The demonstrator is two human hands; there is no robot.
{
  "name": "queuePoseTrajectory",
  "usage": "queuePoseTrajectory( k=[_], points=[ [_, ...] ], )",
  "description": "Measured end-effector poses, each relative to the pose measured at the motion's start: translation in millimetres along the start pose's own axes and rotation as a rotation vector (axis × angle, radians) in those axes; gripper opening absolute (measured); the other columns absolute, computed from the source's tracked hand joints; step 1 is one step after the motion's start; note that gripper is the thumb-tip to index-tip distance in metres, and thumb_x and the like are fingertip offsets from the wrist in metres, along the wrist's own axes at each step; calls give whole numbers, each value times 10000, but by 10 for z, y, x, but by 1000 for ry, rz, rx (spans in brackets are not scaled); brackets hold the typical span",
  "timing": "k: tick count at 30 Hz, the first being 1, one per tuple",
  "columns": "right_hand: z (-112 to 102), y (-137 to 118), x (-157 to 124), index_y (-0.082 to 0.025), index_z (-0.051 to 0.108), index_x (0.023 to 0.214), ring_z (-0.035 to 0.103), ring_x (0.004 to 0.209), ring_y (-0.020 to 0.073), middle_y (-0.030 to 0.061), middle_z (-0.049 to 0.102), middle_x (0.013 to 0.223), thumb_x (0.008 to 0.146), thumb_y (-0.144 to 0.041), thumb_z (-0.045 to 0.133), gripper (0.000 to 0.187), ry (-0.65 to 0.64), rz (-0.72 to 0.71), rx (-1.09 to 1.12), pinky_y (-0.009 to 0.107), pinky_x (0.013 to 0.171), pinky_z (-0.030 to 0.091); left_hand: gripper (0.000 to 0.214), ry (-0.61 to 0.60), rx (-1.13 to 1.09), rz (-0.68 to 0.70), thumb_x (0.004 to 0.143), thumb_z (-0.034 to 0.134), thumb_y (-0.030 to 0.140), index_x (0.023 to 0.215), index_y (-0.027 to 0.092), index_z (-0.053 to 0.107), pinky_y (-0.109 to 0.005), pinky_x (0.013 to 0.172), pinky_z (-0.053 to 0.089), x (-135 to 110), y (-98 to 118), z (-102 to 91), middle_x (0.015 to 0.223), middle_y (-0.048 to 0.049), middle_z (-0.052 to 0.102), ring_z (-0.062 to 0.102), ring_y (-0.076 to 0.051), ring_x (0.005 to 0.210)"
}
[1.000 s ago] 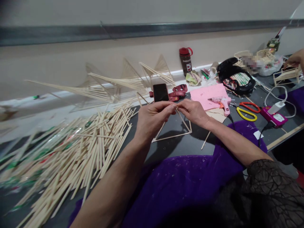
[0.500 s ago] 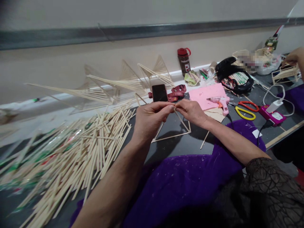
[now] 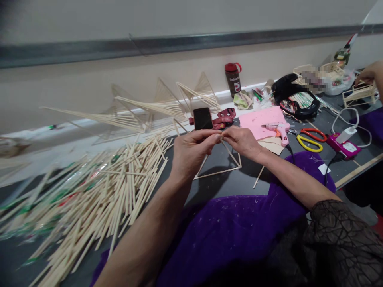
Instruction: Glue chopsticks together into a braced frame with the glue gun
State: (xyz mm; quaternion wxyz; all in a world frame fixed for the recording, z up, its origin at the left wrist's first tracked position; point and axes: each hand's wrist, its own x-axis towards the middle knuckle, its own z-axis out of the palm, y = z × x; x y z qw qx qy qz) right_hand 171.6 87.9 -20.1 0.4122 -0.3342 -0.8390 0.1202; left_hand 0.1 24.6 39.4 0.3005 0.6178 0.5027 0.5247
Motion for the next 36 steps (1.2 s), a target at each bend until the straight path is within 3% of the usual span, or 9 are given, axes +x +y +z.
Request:
queuePoseTrajectory(
  k=[15,22,29,36],
  points=[
    [-15,8,1,-195,796,1020,700,869,176,60,778,968,1029,-245,637,166,-14,21,43,300,790,527,145,13,-10,-7,766,760,317,816,231,866,-242,481,386,0,1,14,634,5,721,486,-100,507],
    [-6,15,-4,-197,791,1004,708,859,162,48,789,962,1019,-207,650,142,18,-13,52,279,778,525,147,28,-45,-69,745,780,319,814,198,826,-220,493,401,0,3,33,739,-25,778,573,-112,583],
    [-19,11,-2,-177,799,995,724,875,168,62,796,951,1012,-184,661,139,22,-19,50,281,785,529,163,33,-1,-98,727,789,338,664,192,748,-236,519,387,5,46,7,528,38,622,455,-83,479],
    [-10,22,-10,-176,799,999,729,884,167,58,803,967,1005,-175,663,137,42,-22,77,278,798,534,126,12,39,-59,743,736,292,654,203,724,-245,547,399,9,77,4,528,42,600,495,-105,527]
  ],
)
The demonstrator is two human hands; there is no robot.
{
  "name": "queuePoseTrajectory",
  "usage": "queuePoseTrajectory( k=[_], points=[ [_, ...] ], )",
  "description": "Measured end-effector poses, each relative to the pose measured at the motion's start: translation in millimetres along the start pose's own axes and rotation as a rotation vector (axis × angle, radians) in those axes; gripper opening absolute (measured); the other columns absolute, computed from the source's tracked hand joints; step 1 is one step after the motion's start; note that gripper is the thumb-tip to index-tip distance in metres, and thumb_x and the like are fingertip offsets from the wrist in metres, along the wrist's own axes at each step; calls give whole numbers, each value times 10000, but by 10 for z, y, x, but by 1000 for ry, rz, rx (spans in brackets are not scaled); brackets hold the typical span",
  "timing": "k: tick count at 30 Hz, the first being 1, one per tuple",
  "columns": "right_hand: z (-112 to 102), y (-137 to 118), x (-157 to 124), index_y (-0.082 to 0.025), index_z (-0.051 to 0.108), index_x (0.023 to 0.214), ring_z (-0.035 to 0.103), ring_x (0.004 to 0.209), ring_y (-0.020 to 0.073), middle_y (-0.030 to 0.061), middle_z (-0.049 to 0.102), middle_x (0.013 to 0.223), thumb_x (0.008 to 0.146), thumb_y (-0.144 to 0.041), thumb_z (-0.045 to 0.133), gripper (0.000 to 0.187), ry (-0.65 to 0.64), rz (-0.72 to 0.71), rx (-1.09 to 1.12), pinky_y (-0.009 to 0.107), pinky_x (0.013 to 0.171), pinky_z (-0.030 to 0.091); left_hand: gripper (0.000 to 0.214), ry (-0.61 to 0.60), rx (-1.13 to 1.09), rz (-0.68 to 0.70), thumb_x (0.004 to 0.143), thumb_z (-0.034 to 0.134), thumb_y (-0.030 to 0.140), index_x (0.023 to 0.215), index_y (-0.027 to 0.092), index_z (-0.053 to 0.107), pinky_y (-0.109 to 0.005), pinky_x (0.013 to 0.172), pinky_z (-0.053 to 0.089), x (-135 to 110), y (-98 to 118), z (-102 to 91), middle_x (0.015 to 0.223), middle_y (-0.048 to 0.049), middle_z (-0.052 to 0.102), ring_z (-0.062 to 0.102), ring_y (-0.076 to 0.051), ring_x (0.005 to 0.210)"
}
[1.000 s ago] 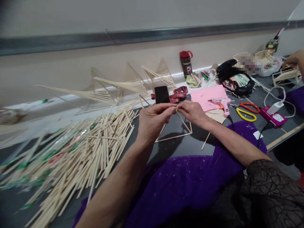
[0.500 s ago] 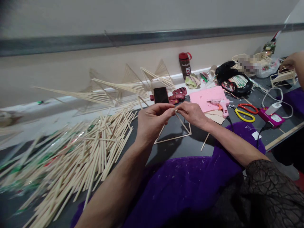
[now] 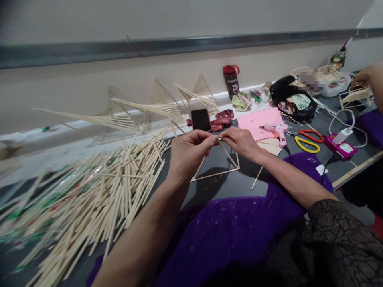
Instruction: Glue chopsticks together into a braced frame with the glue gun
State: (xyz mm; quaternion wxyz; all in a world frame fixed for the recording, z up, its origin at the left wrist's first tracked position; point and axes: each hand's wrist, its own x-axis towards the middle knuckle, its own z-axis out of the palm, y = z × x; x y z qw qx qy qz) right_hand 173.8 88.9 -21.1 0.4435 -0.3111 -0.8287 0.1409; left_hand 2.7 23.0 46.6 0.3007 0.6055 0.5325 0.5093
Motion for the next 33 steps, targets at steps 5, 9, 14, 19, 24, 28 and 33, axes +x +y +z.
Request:
queuePoseTrajectory(
  k=[5,9,14,19,24,28,33],
  points=[
    [-2,16,-2,-182,801,1014,728,899,177,63,795,973,1012,-194,659,142,-7,7,-3,282,805,535,143,-6,-23,-11,740,754,312,659,199,721,-242,552,413,19,-14,-3,550,35,627,490,-95,517],
    [-6,3,8,-176,802,1006,725,888,173,60,794,962,1004,-166,659,144,-12,5,-13,276,803,529,128,-9,-65,-15,738,768,306,685,194,735,-231,533,425,30,-40,11,611,13,691,512,-94,523],
    [-17,-31,26,-181,802,996,718,870,171,51,792,955,1003,-160,659,145,-26,34,-31,277,795,521,116,8,-105,-30,735,781,291,709,189,732,-211,481,408,22,-43,24,631,6,713,492,-81,491],
    [-23,-53,40,-187,798,997,710,872,169,48,789,963,1007,-167,657,144,-47,57,-28,279,799,515,141,31,-115,-60,722,799,259,706,195,674,-195,435,386,16,-35,21,601,11,699,495,-81,460],
    [-30,-63,48,-185,800,1001,710,882,169,48,785,967,1007,-169,659,142,-58,78,-32,279,808,511,143,23,-165,-27,717,821,272,782,197,718,-191,429,404,17,-60,27,646,0,725,572,-103,512],
    [-39,-57,55,-184,806,1012,708,883,165,49,781,967,1011,-187,668,138,-73,79,-33,274,813,508,109,17,-121,34,753,793,286,817,200,815,-196,441,432,-3,-77,20,661,1,739,553,-96,509],
    [-41,-43,64,-197,809,1029,701,861,167,46,766,949,1024,-211,666,144,-92,74,-64,280,791,509,93,39,-34,57,787,797,284,828,225,855,-204,479,465,-35,-65,8,634,23,725,537,-87,481]
  ],
)
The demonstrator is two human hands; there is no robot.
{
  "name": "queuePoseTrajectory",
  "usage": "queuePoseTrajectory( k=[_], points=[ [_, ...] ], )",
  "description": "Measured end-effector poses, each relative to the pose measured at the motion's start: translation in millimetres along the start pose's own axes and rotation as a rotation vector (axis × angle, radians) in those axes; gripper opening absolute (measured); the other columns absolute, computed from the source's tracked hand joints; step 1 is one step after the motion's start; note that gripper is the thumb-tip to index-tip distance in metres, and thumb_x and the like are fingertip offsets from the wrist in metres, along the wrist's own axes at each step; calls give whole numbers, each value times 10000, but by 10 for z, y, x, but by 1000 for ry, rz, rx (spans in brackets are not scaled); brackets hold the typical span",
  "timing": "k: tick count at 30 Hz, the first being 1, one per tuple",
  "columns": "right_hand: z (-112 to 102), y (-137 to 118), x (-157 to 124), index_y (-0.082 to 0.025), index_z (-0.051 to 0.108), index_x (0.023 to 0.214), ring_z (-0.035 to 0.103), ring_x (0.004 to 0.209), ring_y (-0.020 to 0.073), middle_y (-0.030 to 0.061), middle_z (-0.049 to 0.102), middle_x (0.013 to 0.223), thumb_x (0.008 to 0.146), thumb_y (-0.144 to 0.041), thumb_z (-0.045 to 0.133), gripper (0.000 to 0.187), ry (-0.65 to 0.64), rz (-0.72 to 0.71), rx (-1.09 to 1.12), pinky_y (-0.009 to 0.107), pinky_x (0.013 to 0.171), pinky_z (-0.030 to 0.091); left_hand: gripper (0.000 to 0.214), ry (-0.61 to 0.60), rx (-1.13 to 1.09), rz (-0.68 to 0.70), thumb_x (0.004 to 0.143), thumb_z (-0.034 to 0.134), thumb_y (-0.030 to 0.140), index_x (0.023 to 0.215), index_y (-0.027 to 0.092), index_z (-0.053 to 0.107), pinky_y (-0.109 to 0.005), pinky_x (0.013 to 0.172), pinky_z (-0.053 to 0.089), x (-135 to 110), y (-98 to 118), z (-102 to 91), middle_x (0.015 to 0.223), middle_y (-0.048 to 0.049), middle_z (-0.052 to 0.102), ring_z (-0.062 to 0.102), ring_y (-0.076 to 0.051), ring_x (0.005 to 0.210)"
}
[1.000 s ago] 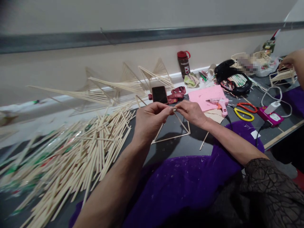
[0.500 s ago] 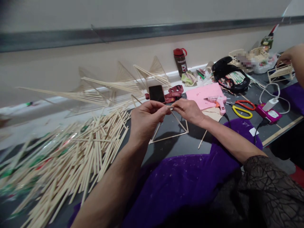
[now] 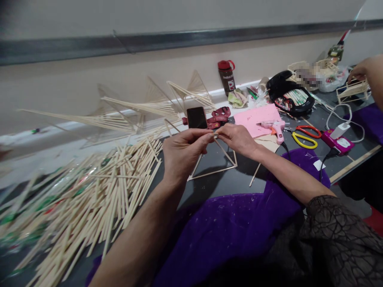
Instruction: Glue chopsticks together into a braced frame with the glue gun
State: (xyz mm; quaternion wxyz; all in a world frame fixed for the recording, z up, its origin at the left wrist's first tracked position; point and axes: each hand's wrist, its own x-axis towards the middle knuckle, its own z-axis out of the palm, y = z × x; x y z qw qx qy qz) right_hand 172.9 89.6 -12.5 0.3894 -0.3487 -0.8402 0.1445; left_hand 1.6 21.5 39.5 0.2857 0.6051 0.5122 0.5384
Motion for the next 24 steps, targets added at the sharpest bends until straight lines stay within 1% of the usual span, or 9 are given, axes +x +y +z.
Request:
queuePoseTrajectory(
  k=[5,8,12,14,16,19,22,24],
  points=[
    [-2,5,1,-209,805,1019,691,844,156,38,767,941,1026,-224,672,134,-1,-22,-11,269,785,505,81,0,42,-17,803,796,286,829,233,852,-213,489,472,-4,20,-5,653,19,742,567,-98,489],
    [-6,-1,4,-207,806,1026,697,848,153,38,780,952,1028,-224,665,142,2,-20,-2,271,801,521,94,-18,36,-23,808,787,291,831,224,848,-215,491,470,3,23,-13,647,16,734,570,-100,493],
    [-42,-27,-10,-213,811,1064,734,935,177,53,801,1010,1015,-206,655,163,-10,-29,13,300,868,558,103,-27,-3,-26,789,778,290,805,212,843,-207,473,455,11,26,-16,648,9,734,545,-95,491],
    [-77,-44,-27,-209,805,1116,741,990,191,66,806,1067,986,-170,659,199,12,-27,19,321,903,568,103,-18,-9,-26,776,774,283,794,205,840,-203,464,448,12,31,-12,637,9,727,533,-91,485],
    [-116,-65,-46,-197,794,1159,737,996,190,76,805,1110,958,-140,658,249,69,-14,40,332,915,574,101,-13,-3,-39,775,768,274,791,200,835,-200,462,446,13,39,-8,637,8,726,530,-89,484],
    [-155,-110,-70,-197,792,1122,721,929,167,65,801,1103,962,-212,680,196,130,20,136,312,854,583,94,-18,-4,-54,777,769,273,785,198,826,-203,463,446,13,47,-9,645,3,731,528,-90,484],
    [-130,-170,-80,-201,774,1052,712,877,147,45,793,1061,971,-329,703,167,138,73,285,277,761,580,115,-34,-7,-44,784,772,305,789,202,823,-210,470,443,15,47,-19,655,-2,735,531,-95,494],
    [-87,-207,-82,-196,746,1037,713,848,136,36,785,1034,981,-354,691,176,140,90,373,264,732,576,142,-41,-9,-44,792,767,337,793,205,820,-215,477,437,20,43,-30,671,-6,743,533,-96,501]
  ],
)
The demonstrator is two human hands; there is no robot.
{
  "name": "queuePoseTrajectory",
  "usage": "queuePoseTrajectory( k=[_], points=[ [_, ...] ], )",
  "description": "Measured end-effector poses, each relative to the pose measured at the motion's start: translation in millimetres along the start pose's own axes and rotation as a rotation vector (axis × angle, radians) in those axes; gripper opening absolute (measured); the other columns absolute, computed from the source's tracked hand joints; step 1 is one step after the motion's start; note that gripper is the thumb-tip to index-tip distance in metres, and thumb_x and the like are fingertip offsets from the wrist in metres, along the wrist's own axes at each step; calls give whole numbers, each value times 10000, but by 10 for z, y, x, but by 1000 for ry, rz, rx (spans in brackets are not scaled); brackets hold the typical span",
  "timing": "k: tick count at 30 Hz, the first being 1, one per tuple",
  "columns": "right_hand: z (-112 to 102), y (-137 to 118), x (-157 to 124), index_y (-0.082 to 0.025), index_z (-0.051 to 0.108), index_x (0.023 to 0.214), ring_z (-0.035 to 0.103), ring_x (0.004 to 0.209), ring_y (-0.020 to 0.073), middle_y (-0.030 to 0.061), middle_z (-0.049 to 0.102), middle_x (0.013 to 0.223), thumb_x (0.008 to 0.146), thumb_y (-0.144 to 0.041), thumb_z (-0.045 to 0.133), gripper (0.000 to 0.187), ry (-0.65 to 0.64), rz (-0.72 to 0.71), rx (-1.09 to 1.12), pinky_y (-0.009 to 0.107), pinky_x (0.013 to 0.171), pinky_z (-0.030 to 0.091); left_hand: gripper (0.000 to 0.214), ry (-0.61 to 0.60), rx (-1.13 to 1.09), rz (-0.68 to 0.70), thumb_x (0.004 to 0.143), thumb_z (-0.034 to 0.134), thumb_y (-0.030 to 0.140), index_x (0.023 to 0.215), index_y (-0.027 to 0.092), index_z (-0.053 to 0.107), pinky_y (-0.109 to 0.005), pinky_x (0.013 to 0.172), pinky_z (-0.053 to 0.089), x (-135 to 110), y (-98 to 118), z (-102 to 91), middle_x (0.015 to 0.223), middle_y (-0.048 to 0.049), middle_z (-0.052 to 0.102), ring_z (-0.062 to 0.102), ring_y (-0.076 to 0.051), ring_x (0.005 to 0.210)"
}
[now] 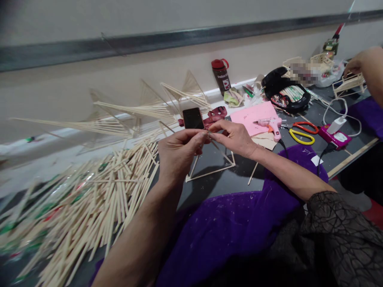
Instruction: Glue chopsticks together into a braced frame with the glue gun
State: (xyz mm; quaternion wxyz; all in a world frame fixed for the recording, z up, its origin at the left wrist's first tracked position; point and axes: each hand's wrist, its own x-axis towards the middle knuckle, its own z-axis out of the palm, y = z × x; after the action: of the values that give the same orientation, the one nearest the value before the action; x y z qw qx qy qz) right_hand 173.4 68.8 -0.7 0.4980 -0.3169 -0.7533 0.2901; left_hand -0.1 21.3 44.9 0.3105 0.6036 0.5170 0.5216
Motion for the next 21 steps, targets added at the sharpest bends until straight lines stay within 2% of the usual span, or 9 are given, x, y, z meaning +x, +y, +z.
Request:
queuePoseTrajectory(
  k=[6,10,16,21],
  points=[
    [75,-27,-19,-205,682,1043,714,827,132,26,763,1002,999,-374,658,176,9,-6,39,264,720,585,198,-55,-89,-94,754,767,405,784,210,783,-232,465,392,44,-5,-32,646,-10,723,512,-98,478],
    [54,-57,-23,-207,694,1056,715,851,141,32,766,1003,998,-362,646,172,13,-39,39,272,730,591,202,-84,-178,-157,663,773,373,771,203,771,-233,452,368,70,11,-42,631,-18,727,489,-92,462],
    [40,-55,-44,-207,710,1112,707,841,140,52,769,1042,1014,-371,657,199,11,-147,-45,264,694,575,205,-92,-210,-171,609,781,330,754,186,762,-227,449,366,81,25,-53,600,-8,710,475,-83,448],
    [41,-26,-56,-215,725,1127,695,828,144,71,769,1087,1006,-381,692,208,14,-188,-168,277,685,573,289,-225,-241,-195,547,853,273,807,186,761,-228,469,404,135,-6,-140,654,-2,699,530,-97,510]
  ],
)
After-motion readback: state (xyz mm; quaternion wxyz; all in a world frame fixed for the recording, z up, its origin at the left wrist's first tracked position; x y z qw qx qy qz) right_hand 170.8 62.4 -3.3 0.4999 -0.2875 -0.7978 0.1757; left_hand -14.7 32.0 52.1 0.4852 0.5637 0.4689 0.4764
